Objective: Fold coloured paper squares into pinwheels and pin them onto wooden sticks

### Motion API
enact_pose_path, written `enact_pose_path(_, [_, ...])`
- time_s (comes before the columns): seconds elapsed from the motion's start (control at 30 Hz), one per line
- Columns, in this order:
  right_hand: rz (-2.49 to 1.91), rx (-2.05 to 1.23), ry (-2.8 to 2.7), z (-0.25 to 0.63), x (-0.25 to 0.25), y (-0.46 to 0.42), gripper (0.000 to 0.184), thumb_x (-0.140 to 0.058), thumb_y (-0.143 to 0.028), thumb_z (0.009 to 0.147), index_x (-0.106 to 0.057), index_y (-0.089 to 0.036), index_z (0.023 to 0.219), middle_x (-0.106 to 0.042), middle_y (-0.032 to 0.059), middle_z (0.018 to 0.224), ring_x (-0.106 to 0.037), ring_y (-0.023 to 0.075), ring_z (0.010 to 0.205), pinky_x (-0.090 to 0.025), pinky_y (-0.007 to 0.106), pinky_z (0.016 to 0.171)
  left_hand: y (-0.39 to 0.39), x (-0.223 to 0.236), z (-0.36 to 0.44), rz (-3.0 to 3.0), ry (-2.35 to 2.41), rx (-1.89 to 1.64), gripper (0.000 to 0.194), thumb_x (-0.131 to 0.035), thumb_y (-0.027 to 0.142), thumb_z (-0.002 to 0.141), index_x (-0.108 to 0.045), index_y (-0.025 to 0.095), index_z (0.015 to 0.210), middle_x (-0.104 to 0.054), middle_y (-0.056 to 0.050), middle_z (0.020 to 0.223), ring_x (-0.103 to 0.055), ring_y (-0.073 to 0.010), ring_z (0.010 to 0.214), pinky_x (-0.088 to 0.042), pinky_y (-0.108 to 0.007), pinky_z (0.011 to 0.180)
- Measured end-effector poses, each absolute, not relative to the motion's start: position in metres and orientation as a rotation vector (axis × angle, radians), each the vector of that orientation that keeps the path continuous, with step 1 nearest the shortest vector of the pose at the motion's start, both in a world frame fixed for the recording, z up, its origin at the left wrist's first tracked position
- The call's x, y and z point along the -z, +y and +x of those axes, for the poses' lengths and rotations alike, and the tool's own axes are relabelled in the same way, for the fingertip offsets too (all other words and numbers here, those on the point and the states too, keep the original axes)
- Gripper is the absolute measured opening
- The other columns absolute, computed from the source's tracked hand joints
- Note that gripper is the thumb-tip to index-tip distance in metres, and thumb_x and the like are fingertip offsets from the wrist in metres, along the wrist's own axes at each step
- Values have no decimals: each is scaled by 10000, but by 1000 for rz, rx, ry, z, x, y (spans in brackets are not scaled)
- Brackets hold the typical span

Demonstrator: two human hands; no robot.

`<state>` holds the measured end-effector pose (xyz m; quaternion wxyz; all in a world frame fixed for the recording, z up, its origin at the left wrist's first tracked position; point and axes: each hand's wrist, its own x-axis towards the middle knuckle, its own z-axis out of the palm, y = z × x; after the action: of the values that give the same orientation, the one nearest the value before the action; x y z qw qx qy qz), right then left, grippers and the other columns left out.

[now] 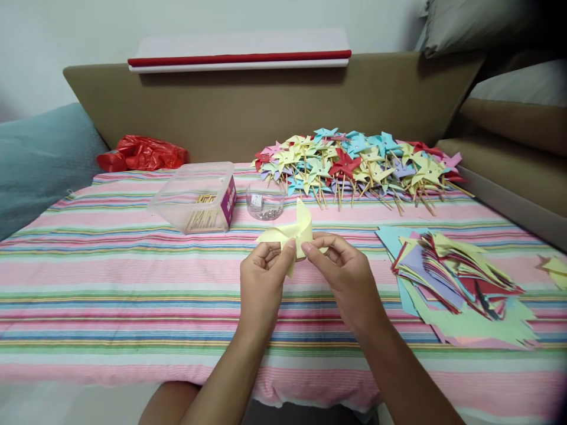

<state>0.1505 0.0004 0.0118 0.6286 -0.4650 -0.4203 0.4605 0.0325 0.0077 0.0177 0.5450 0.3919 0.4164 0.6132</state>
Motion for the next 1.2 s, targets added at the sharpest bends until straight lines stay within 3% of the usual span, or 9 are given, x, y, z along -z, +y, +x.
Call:
enact_pose_path(0.33, [-1153, -978, -904, 142, -9, -1, 281, -788, -424, 764, -633, -203, 840, -690, 41, 961, -693, 163, 752, -545, 266, 640, 7, -14, 35, 846, 977, -1439, 203, -824, 326, 767, -742, 146, 813, -680, -5, 721, -591, -98, 662, -449, -197, 626])
enact_pose_path(0.47, [-1179, -962, -901, 139, -12, -2, 308, -795, -440, 743, -617, -204, 828, -687, 38, 945, -692, 167, 758, -539, 259, 636, 7, -14, 36, 841, 980, -1444, 199, -829, 326, 756, -740, 150, 785, -688, -3, 725, -589, -97, 658, -444, -196, 621])
enact_pose_path(0.7, [-1207, -969, -866, 137, -10, -1, 334, -802, -458, 717, -592, -213, 802, -675, 2, 806, -628, 139, 592, -444, 233, 478, 9, -9, 38, 828, 944, -1453, 202, -829, 328, 756, -760, 148, 818, -733, -31, 767, -642, -124, 711, -477, -221, 693])
enact_pose_path(0.83, [-1225, -967, -846, 137, -11, -1, 335, -800, -457, 715, -592, -217, 823, -680, 0, 760, -631, 155, 610, -456, 245, 495, 10, -7, 39, 828, 906, -1440, 232, -856, 313, 724, -759, 144, 850, -762, -62, 845, -670, -140, 761, -492, -233, 737])
enact_pose_path(1.03, [-1238, -935, -872, 135, -10, -2, 316, -792, -446, 725, -589, -218, 806, -642, -8, 755, -594, 135, 572, -409, 230, 441, 9, -9, 38, 828, 929, -1441, 196, -823, 324, 767, -749, 148, 811, -709, -18, 740, -626, -114, 701, -477, -206, 685])
enact_pose_path(1.2, [-1224, -891, -931, 135, -11, -2, 268, -770, -426, 750, -610, -225, 825, -635, 2, 796, -611, 151, 639, -450, 239, 474, 9, -15, 37, 745, 925, -1423, 213, -857, 317, 713, -733, 149, 752, -670, 7, 681, -586, -98, 645, -456, -191, 639])
